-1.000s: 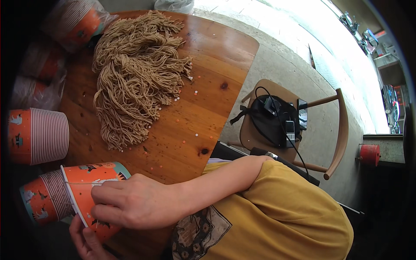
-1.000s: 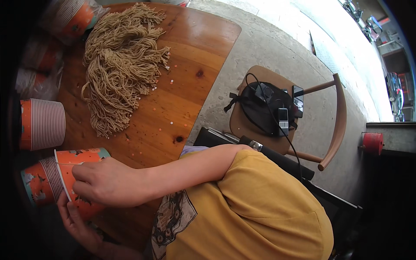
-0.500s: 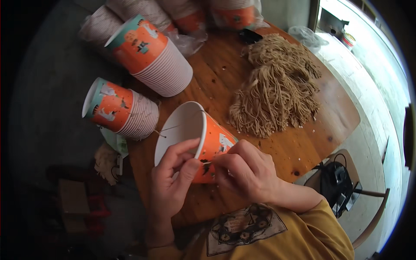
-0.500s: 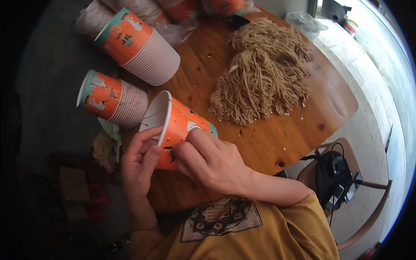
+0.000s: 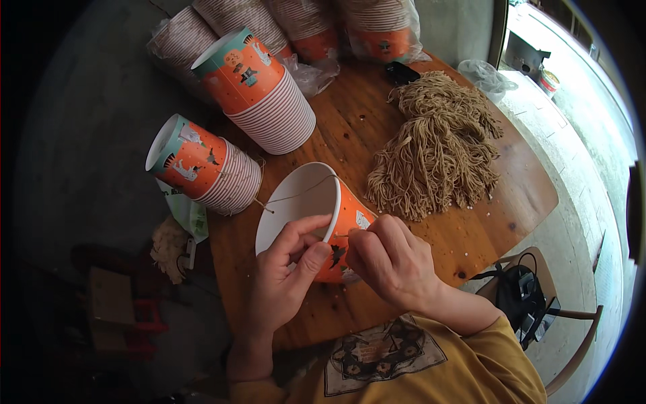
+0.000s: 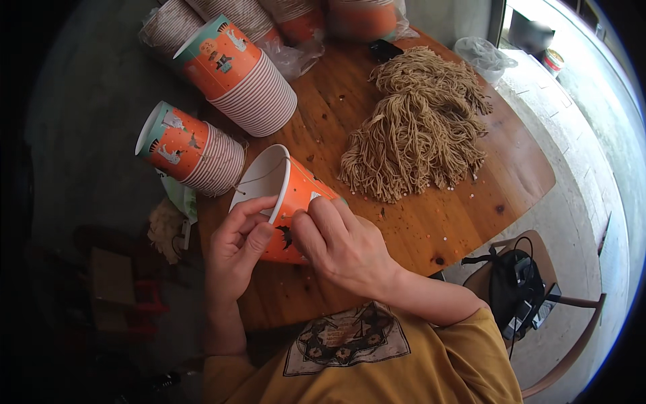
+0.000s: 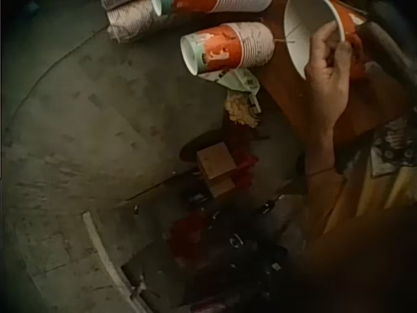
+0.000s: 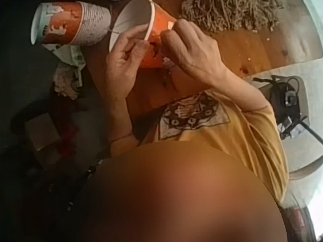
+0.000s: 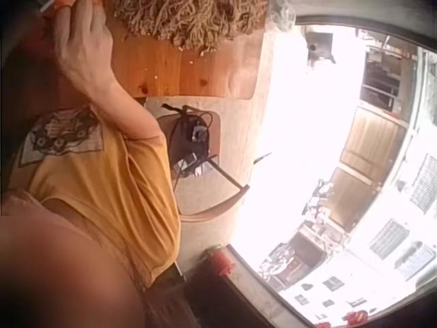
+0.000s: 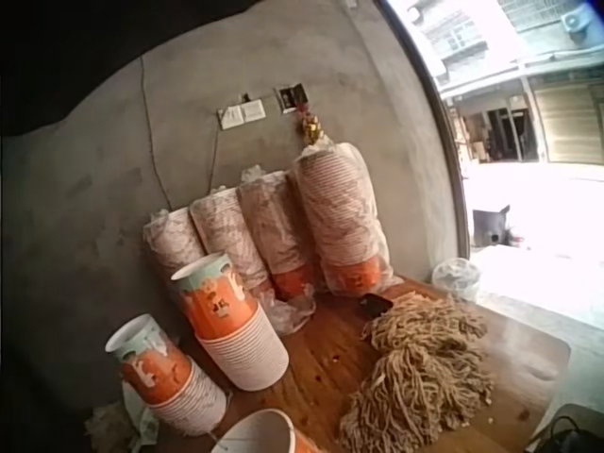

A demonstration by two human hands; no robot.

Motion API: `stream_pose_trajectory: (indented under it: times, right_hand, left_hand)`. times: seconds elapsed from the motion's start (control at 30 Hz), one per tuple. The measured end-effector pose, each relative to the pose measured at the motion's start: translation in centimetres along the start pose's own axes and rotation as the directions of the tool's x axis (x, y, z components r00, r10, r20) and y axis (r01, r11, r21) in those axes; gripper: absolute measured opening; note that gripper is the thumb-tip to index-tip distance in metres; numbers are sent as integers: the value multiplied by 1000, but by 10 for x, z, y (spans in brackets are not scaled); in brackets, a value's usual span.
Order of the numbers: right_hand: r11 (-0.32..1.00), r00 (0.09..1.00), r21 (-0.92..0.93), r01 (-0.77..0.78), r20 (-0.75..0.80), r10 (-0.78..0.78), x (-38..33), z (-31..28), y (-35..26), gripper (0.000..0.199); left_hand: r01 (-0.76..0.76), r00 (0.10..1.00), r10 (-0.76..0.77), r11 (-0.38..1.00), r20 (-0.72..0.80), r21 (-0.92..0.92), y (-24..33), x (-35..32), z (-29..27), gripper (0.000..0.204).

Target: Attach thin strings to the sides of paper buckets to create handles.

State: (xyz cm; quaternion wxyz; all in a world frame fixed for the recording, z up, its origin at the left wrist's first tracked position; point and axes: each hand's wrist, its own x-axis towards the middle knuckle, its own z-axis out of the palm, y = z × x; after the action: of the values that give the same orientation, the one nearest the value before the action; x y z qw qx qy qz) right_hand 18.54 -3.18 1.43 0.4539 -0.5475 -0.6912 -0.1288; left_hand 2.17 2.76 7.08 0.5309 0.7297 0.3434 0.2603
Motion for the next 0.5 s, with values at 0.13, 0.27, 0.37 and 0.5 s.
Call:
stream_pose_trajectory:
  times: [0.13,0.27,0.37,0.5]
  right_hand:
    - [1000,1000,-24,8,19,-7,0,-1,-2,22]
    - [999,999,-33,9,47,-7,-2,-1,-2,23]
    - [1000,998,-7,-7,55,8,-3,-2,-1,22]
    - [999,998,-21,-26,57,27,-11,-3,3,23]
  left_hand:
    - [5,1000,-5,1000,-4,18,0,-2,2,31]
    - [-7,1000,7,999,4,46,2,-3,5,30]
    - [-13,1000,11,995,13,94,3,-4,8,30]
    - [-89,995,82,987,61,133,1,3,12,25]
